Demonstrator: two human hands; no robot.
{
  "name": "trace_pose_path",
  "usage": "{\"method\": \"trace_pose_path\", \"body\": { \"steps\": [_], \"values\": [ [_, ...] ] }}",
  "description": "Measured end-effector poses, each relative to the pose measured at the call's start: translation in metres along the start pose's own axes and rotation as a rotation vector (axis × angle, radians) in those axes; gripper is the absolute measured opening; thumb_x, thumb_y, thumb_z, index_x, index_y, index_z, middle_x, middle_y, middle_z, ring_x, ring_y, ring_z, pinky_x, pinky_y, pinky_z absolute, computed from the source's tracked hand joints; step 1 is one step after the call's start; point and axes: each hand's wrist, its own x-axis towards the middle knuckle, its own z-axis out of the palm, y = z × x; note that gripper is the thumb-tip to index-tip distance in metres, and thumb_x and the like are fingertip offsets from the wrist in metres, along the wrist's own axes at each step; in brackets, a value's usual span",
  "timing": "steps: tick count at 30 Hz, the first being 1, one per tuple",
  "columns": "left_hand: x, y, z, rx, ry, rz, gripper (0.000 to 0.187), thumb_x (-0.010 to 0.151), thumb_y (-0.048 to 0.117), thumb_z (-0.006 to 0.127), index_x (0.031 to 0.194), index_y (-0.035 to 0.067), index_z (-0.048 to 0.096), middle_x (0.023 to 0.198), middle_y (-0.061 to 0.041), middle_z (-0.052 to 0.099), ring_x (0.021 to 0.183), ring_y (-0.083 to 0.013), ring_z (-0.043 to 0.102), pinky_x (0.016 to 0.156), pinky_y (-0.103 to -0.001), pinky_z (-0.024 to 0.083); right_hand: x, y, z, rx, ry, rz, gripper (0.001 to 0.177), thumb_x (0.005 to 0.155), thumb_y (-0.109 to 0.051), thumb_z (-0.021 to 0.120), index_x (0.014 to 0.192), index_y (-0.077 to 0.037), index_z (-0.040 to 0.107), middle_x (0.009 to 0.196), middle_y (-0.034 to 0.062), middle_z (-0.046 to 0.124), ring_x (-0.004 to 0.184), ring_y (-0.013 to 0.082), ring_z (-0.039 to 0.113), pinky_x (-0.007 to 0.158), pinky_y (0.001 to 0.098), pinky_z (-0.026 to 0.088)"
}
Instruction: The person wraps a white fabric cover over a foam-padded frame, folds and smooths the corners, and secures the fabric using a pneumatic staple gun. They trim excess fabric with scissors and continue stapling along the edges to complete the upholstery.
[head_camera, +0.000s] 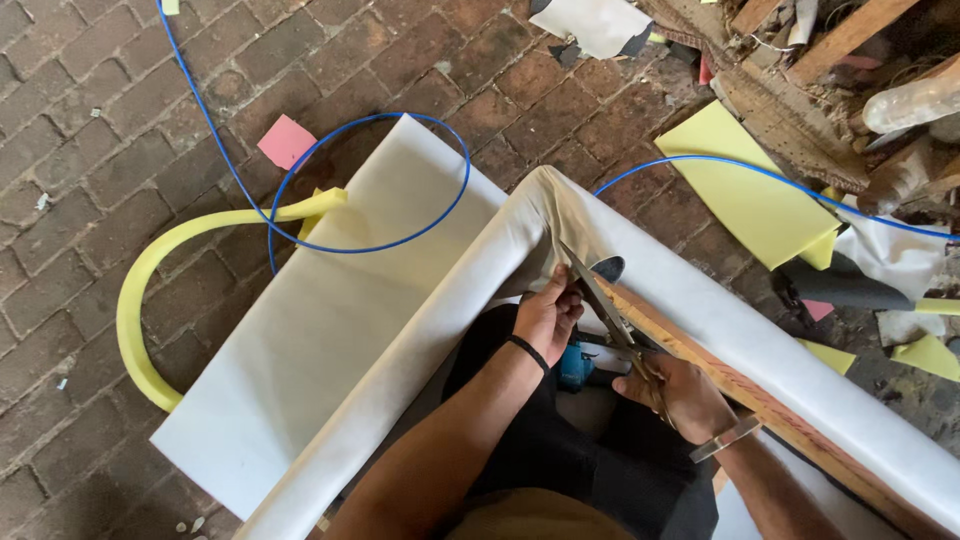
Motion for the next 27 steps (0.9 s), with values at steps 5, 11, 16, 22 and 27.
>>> {"method": "trace_pose_path", "body": {
  "steps": [5,11,16,22,27],
  "values": [
    [-0.033,0.016,0.002,0.529,-0.08,-0.11,0.035,0.099,0.039,0.065,0.097,0.005,0.072,0.077,-0.004,0.069,0.061,-0.0116,0.061,0.052,-0.028,0.049,-0.003,-0.005,0.002,0.14,-0.062,0.122,0.05,0.076,-0.052,0.079,0.076,-0.004,0.065,0.053,0.0032,0.054,0.048,0.0172,0.053,0.048,0.0363,0.041],
    [-0.031,0.094,0.026,1.415,-0.069,0.519,0.028,0.095,0.036,0.071,0.105,0.011,0.078,0.082,-0.002,0.077,0.068,-0.0087,0.072,0.062,-0.025,0.06,-0.009,0.006,0.008,-0.035,0.034,0.015,0.048,0.077,-0.053,0.08,0.07,-0.007,0.069,0.054,0.0029,0.056,0.052,0.0149,0.053,0.053,0.036,0.042],
    [0.01,0.113,0.075,1.892,-0.35,0.831,0.061,0.072,0.04,0.087,0.122,0.01,0.068,0.1,-0.012,0.072,0.085,-0.0264,0.072,0.073,-0.039,0.06,-0.009,0.005,0.017,-0.103,0.049,0.022,0.048,0.076,-0.053,0.082,0.073,-0.007,0.07,0.057,0.0062,0.059,0.056,0.0168,0.055,0.056,0.0371,0.046],
    [-0.006,0.061,0.155,2.355,-0.282,0.593,0.041,0.1,0.011,0.058,0.141,0.013,0.055,0.094,-0.017,0.071,0.092,-0.0311,0.072,0.098,-0.064,0.044,-0.005,0.008,0.013,-0.106,0.044,-0.069,0.046,0.078,-0.051,0.079,0.071,-0.008,0.067,0.055,0.0027,0.057,0.054,0.0155,0.056,0.054,0.0361,0.046],
    [-0.037,0.054,0.16,2.184,-0.23,0.517,0.042,0.098,0.011,0.05,0.14,0.005,0.052,0.103,-0.021,0.068,0.095,-0.0311,0.073,0.084,-0.05,0.063,-0.012,0.016,0.012,0.033,-0.035,0.081,0.047,0.082,-0.048,0.079,0.073,-0.004,0.066,0.054,0.005,0.057,0.05,0.0167,0.054,0.05,0.0368,0.042]
  ]
}}
